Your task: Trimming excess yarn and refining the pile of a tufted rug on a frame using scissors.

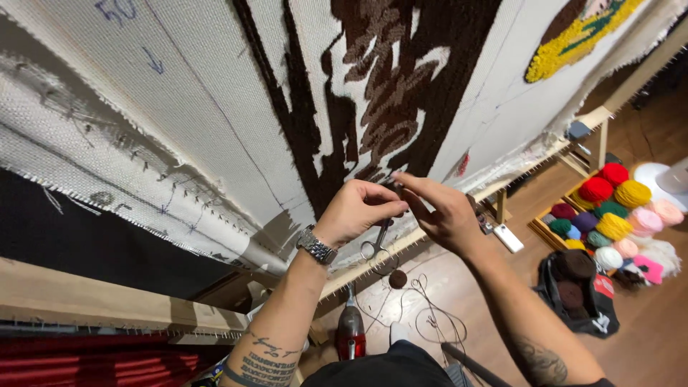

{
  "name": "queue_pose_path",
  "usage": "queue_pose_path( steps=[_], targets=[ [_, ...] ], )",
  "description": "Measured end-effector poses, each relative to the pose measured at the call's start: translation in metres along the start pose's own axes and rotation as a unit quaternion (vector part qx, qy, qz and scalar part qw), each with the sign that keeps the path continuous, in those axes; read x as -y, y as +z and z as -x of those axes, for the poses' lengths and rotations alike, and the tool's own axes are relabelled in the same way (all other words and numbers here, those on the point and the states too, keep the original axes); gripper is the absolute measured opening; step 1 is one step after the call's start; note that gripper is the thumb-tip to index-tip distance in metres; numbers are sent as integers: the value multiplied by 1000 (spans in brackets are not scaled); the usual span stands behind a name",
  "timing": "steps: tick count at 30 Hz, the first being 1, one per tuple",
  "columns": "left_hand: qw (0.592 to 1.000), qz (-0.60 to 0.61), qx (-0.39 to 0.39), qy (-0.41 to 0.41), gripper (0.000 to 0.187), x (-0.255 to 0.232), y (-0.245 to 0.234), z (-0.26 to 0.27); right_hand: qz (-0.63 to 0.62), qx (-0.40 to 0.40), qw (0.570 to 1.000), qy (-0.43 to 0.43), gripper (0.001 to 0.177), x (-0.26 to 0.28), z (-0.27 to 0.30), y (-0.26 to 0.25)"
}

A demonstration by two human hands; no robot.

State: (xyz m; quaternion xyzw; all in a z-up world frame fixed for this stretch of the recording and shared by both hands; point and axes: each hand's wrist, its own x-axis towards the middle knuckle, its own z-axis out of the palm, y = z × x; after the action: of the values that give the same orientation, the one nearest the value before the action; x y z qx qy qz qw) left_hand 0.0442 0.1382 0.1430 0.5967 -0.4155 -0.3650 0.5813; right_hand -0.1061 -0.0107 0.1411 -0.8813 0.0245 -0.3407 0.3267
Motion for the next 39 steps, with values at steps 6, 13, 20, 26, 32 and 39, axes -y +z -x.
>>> queue_pose_path(
  steps=[6,13,20,26,32,39],
  targets=[
    [997,-32,-58,48,22,-9,4,-25,36,70,980,-183,42,-34,-45,-29],
    [990,89,-86,65,14,-41,16,-45,53,-30,939,-338,35,-79,-86,-55],
    [972,55,-209,89,9,-66,12,-47,-73,-115,962,-237,24,-88,-104,-34],
    [956,-50,-279,73,21,-89,17,-50,-226,-72,957,-167,25,-74,-126,-40],
    [921,-158,-313,168,20,-102,20,-50,-368,-18,927,-70,26,-87,-133,-38],
    [910,-112,-337,215,16,-111,21,-56,-503,59,857,-95,42,-52,-143,-48]
  ],
)
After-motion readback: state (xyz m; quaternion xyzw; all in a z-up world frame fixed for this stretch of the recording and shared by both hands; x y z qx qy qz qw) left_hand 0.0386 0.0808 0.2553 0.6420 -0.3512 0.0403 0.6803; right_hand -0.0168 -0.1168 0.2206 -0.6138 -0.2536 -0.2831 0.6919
